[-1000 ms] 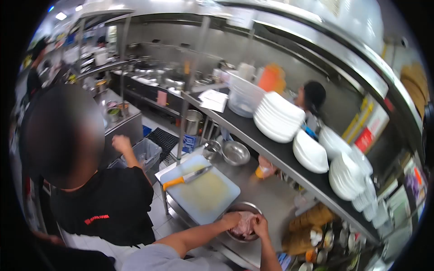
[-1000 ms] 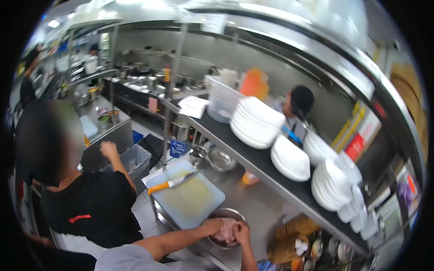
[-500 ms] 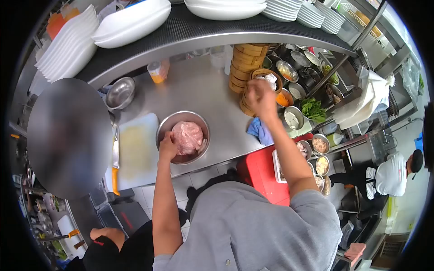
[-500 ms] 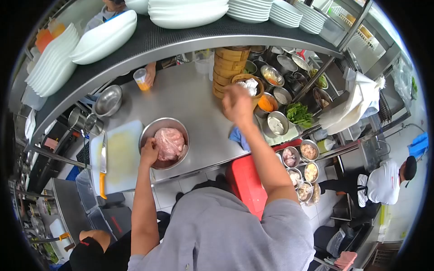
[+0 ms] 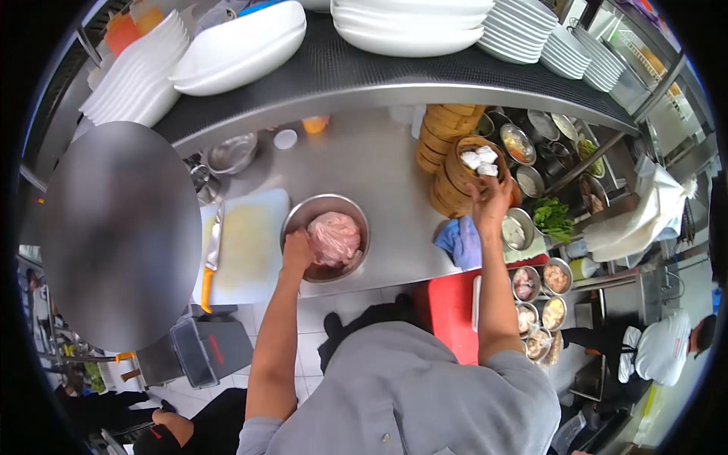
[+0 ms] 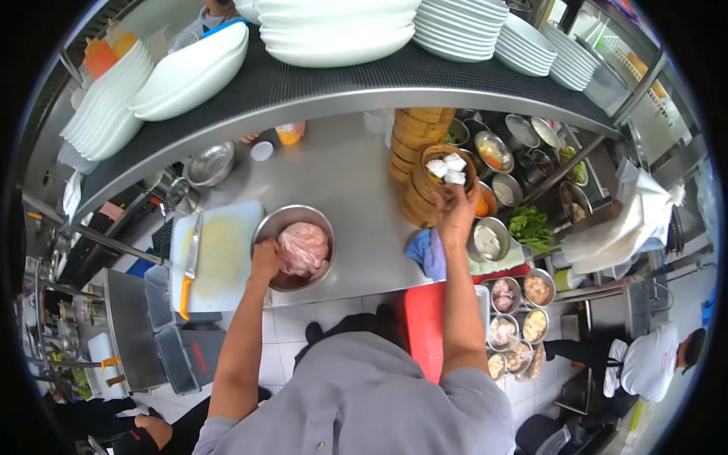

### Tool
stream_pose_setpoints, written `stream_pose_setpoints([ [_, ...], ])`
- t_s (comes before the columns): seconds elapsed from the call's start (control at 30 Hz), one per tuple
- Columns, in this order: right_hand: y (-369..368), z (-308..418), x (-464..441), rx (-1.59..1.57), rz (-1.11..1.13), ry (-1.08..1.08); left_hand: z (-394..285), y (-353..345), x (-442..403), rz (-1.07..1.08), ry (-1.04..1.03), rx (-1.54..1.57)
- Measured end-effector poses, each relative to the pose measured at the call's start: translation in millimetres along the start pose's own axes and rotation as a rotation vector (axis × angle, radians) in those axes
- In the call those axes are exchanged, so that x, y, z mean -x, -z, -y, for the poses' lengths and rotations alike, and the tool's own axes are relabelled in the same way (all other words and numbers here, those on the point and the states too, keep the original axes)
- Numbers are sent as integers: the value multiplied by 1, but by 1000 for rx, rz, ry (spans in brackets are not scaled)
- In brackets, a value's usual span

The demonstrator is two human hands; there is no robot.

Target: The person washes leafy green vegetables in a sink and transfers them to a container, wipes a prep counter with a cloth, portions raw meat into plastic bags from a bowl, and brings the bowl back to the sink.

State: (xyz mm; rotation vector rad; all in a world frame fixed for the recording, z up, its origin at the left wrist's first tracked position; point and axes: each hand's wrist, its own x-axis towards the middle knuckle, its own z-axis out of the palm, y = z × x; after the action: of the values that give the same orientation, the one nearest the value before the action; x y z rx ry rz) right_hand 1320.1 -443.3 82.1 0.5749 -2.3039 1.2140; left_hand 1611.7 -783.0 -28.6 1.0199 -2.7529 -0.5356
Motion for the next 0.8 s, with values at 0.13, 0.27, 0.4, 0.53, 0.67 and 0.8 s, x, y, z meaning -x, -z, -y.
stream_pose_setpoints([
  [0.13,28,18,-19,15,16,96,-1,-1,-3,114,-34,-16],
  [0.27,53,63,-35,-46,257,69,3,-15,-5,188,-117,-229],
  [0.4,12,87,-27,-264,480,45,-15,13,2,61,-230,-161],
  [0.53,-112,71,-3,-231,394,164,-28,23,7,-195,-102,198],
  [0.67,-222,39,20,-410,423,142,-38,31,19,-293,-176,215],
  [0.8,-291,16,25,-847,519,-362,-49,46,33,-294,-207,389],
])
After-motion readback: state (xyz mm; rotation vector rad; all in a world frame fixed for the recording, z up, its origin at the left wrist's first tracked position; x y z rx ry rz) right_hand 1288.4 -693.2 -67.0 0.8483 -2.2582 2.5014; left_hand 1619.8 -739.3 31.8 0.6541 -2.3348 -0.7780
